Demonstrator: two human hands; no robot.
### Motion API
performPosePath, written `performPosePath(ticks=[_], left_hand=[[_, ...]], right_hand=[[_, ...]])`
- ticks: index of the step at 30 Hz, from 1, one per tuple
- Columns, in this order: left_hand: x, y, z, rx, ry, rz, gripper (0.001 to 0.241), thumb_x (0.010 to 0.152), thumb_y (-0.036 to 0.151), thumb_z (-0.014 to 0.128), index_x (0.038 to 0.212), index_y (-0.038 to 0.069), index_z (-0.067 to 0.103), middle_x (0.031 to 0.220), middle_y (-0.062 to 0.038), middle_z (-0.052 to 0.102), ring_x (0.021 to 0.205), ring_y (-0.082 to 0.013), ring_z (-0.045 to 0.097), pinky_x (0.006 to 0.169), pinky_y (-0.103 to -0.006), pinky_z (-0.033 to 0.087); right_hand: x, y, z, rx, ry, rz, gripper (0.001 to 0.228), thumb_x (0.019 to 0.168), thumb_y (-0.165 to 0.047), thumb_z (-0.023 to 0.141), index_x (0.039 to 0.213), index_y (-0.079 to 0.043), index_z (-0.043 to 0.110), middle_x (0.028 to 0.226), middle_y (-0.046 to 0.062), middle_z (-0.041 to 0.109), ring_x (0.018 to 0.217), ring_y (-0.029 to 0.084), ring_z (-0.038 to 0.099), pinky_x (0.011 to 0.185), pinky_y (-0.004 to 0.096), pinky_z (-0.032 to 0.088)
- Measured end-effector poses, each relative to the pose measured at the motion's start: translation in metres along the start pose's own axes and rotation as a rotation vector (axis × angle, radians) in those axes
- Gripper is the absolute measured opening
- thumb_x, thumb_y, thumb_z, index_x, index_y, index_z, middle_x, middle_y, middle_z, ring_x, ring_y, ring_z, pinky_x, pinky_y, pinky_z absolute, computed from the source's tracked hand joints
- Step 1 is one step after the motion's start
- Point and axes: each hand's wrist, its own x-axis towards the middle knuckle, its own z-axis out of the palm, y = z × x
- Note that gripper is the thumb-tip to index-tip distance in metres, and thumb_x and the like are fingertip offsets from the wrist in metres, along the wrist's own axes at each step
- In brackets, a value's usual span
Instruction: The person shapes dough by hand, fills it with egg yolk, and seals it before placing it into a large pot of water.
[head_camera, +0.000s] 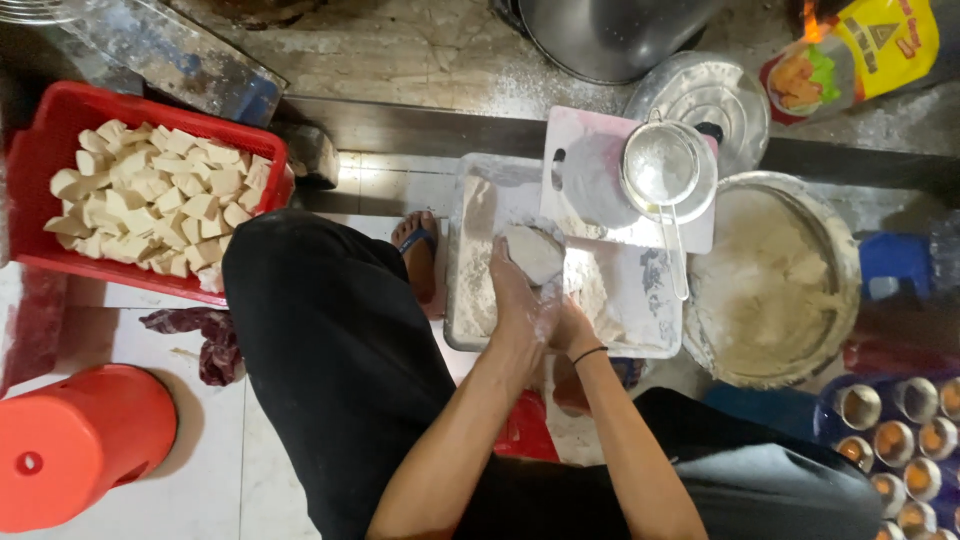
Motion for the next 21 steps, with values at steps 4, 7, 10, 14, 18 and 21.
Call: performPosePath(ticks=[4,7,10,14,18,21], left_hand=[[0.033,-0.015,-0.022,0.028,-0.024,-0.055,0.045,0.089,0.046,0.066,0.121,0.014,0.066,0.123,-0.006,0.066,0.111,-0.0204,0.065,0.096,-0.0360,0.053],[0.046,-0.025,-0.030,0.095,-0.059,-0.052,0.043,0.092,0.046,0.062,0.122,0.014,0.066,0.125,-0.005,0.066,0.113,-0.0208,0.064,0.097,-0.0374,0.053],[0.055,-0.037,-0.034,0.129,-0.125,-0.030,0.040,0.095,0.041,0.060,0.122,0.012,0.066,0.127,-0.007,0.066,0.114,-0.0221,0.064,0.097,-0.0387,0.054],[0.004,-0.047,-0.021,0.207,-0.104,-0.078,0.043,0.089,0.044,0.066,0.116,0.012,0.069,0.117,-0.006,0.070,0.106,-0.0212,0.067,0.091,-0.0390,0.056],[0.017,-0.053,-0.048,0.188,-0.097,-0.066,0.039,0.090,0.042,0.067,0.114,0.011,0.070,0.115,-0.007,0.071,0.102,-0.0236,0.069,0.089,-0.0387,0.058],[0.013,-0.058,-0.043,0.263,-0.121,-0.079,0.038,0.087,0.044,0.068,0.110,0.014,0.071,0.112,-0.006,0.072,0.100,-0.0222,0.070,0.088,-0.0382,0.058]], right_hand=[[-0.016,0.032,0.013,0.487,0.233,0.263,0.012,0.088,-0.014,0.059,0.083,-0.007,0.067,0.073,0.010,0.067,0.079,0.032,0.066,0.081,0.044,0.045],[-0.047,0.020,-0.111,0.719,0.548,0.420,0.021,0.091,-0.009,0.063,0.071,-0.002,0.063,0.060,0.013,0.060,0.063,0.034,0.062,0.063,0.042,0.045],[-0.084,-0.002,-0.197,0.680,0.892,0.466,0.019,0.093,-0.009,0.070,0.076,-0.002,0.066,0.062,0.012,0.060,0.063,0.030,0.062,0.063,0.036,0.048],[-0.093,-0.008,-0.188,0.690,1.052,0.459,0.013,0.084,-0.010,0.081,0.095,-0.007,0.075,0.081,0.008,0.069,0.081,0.031,0.069,0.073,0.038,0.056],[-0.103,-0.012,-0.192,0.733,1.088,0.501,0.011,0.085,-0.010,0.081,0.095,-0.010,0.077,0.080,0.005,0.068,0.079,0.027,0.069,0.074,0.035,0.055],[-0.103,-0.010,-0.189,0.746,1.100,0.477,0.012,0.083,-0.006,0.082,0.093,-0.006,0.075,0.083,0.008,0.068,0.080,0.028,0.069,0.074,0.037,0.056]])
